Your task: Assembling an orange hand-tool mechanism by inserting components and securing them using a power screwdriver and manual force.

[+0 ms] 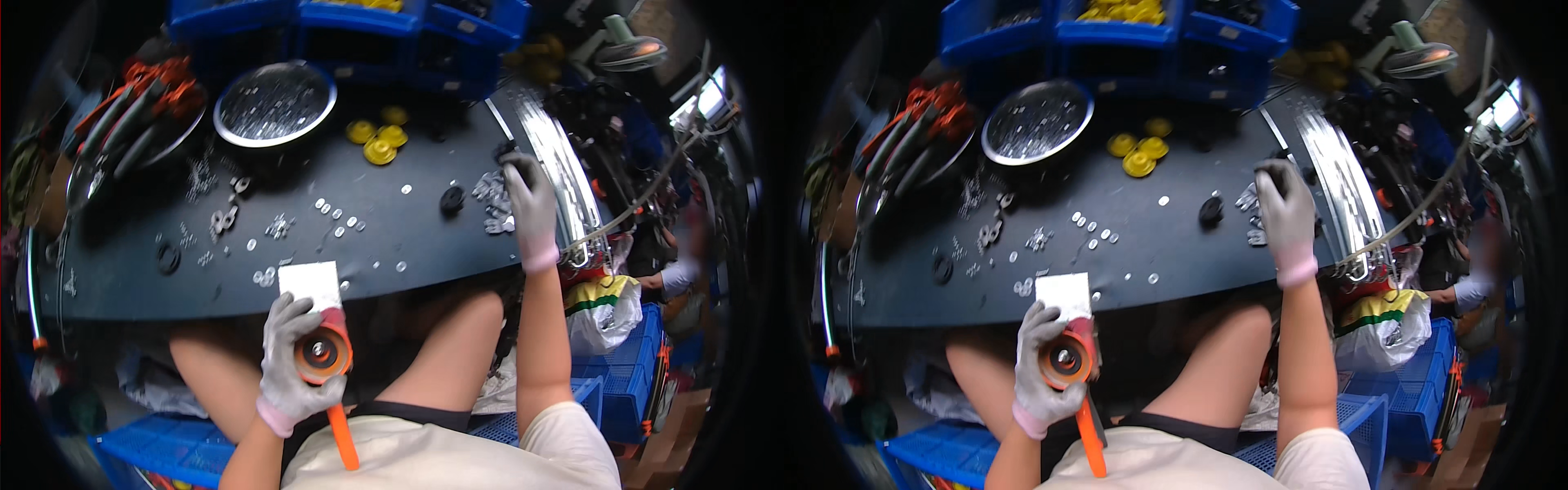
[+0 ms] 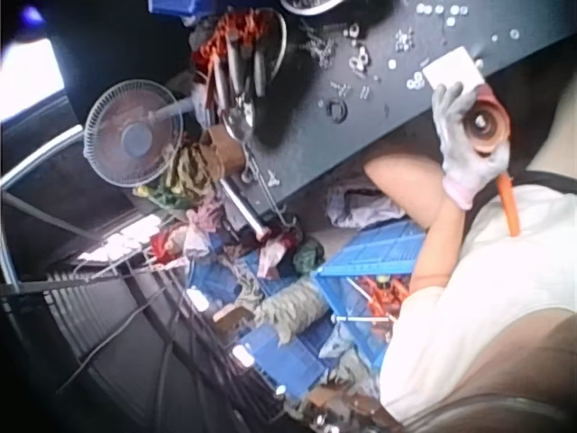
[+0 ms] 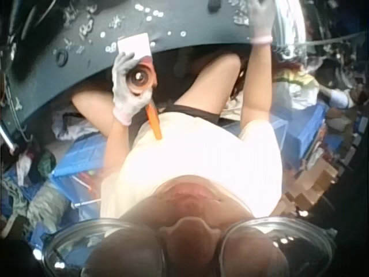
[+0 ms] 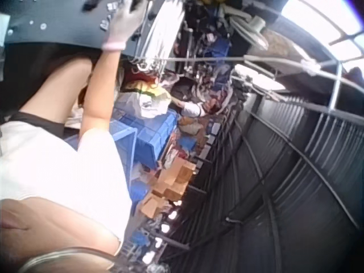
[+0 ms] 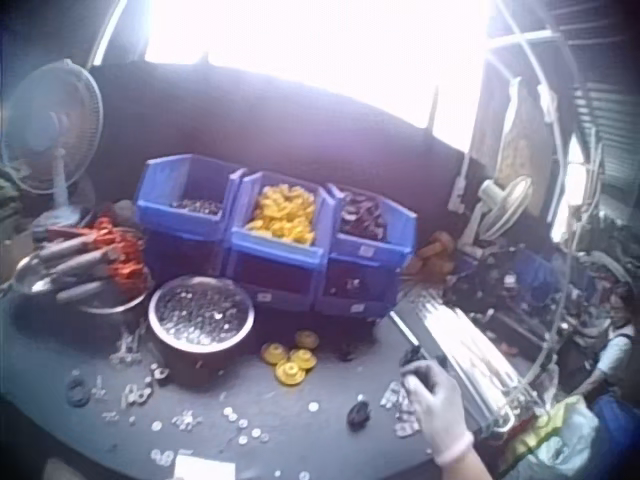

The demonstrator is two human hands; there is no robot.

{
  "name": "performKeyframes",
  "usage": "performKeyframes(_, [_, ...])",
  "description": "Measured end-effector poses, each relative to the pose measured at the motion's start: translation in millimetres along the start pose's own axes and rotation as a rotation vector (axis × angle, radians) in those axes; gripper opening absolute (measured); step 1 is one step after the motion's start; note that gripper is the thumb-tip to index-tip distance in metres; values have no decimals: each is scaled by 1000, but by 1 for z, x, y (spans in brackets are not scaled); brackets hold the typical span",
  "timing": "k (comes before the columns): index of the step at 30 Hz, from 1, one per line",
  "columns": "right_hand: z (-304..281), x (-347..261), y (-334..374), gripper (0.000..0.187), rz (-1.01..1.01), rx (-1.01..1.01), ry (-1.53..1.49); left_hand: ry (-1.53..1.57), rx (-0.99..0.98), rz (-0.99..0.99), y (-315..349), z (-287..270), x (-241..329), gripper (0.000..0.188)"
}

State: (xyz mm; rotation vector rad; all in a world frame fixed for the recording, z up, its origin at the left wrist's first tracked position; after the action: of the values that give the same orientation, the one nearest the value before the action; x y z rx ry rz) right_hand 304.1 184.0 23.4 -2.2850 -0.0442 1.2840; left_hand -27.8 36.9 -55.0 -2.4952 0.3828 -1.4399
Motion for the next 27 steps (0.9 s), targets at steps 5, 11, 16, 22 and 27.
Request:
performKeyframes(5, [41, 69, -93, 38, -36, -342, 534, 36, -9, 30, 8, 7, 0, 64])
performKeyframes(11, [78, 110, -107, 30, 144, -377, 394, 47, -16, -5, 12, 15, -2, 68])
performKeyframes(16, [94, -36, -18, 24, 104, -578, -355, 73, 95, -44, 3, 12, -7, 71])
performKeyframes(22, [96, -124, 107, 47, -515, -708, -156, 32, 139, 70, -9, 9, -2, 63])
performKeyframes(27, [106, -140, 148, 38, -887, -690, 112, 47, 121, 2, -1, 9, -1, 70])
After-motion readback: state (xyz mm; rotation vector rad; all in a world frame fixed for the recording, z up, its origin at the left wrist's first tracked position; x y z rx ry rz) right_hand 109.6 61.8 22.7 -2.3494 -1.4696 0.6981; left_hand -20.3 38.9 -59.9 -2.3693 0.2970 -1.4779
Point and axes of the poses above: each hand's wrist, its own y-axis away from the middle knuckle, its own z-axis out of the palm, x = y × z, the point moved 4 cm from there along -y, towards the middle knuckle, and after that the axes turned 5 degrees about -y, right-handed, at the moved point
